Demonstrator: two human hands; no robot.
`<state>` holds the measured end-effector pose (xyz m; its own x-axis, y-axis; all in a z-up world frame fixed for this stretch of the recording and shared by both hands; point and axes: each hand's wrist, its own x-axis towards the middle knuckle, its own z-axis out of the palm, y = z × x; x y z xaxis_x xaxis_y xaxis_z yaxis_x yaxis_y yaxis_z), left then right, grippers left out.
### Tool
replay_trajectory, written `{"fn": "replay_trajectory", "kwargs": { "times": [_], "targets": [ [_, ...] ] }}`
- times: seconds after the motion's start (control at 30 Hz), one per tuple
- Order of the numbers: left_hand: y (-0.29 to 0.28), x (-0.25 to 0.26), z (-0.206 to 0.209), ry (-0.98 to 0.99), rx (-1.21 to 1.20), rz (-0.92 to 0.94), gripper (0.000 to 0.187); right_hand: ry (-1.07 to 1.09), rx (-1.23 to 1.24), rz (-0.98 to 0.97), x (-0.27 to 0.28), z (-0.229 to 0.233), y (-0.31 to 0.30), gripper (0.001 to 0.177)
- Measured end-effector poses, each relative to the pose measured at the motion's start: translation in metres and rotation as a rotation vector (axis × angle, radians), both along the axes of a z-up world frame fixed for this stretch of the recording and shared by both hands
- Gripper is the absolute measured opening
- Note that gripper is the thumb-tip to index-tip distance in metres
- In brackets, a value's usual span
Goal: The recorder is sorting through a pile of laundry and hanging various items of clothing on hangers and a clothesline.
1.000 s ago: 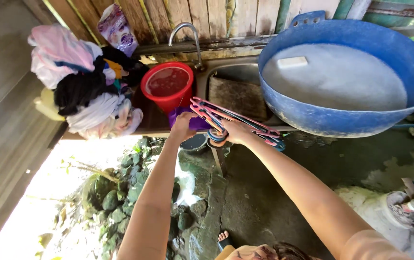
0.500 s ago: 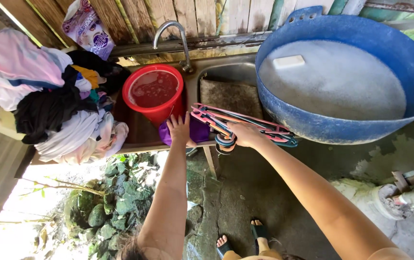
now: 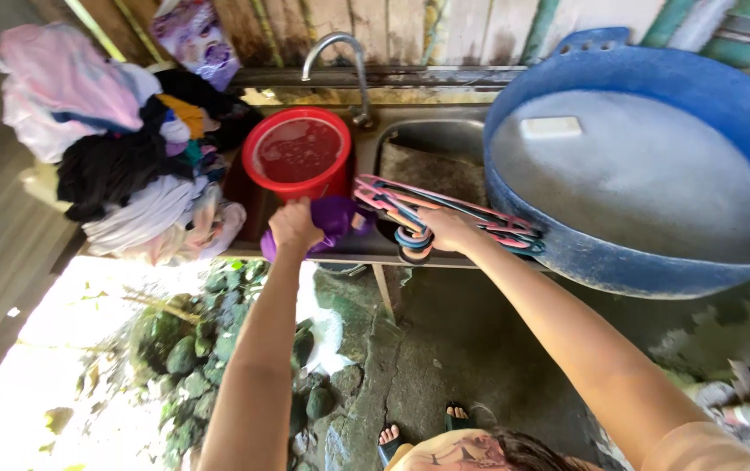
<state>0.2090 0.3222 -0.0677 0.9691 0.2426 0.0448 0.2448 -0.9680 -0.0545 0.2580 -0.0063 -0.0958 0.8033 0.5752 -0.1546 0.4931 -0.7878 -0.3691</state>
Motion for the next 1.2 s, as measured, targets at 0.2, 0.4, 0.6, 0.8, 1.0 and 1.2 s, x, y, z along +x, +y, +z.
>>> {"fn": "replay_trajectory", "kwargs": {
  "times": [0.2, 0.4, 0.6, 0.8, 1.0, 1.2],
  "targets": [
    [0.025, -0.036, 0.072, -0.301, -0.076, 0.104, 0.058, -0.085, -0.087, 0.167, -0.015, -0.015, 0.037, 0.021],
    [0.016, -0.055, 0.087, -0.324, -0.046, 0.145, 0.053, -0.383, -0.052, 0.262, -0.02, -0.08, 0.111, 0.025],
    [-0.005, -0.052, 0.09, -0.046, -0.013, 0.24, 0.053, -0.24, 0.118, 0.258, -0.008, -0.114, 0.145, 0.017],
    [0.002, -0.046, 0.071, -0.194, -0.078, 0.164, 0.05, -0.037, -0.063, 0.278, -0.016, -0.051, 0.129, 0.075],
    [0.009, -0.04, 0.065, -0.202, -0.09, 0.15, 0.049, 0.124, 0.056, 0.275, 0.016, -0.072, 0.107, 0.05],
    [0.004, -0.059, 0.084, -0.138, -0.102, 0.195, 0.051, 0.077, 0.078, 0.223, 0.009, -0.056, 0.105, 0.018]
  ]
}}
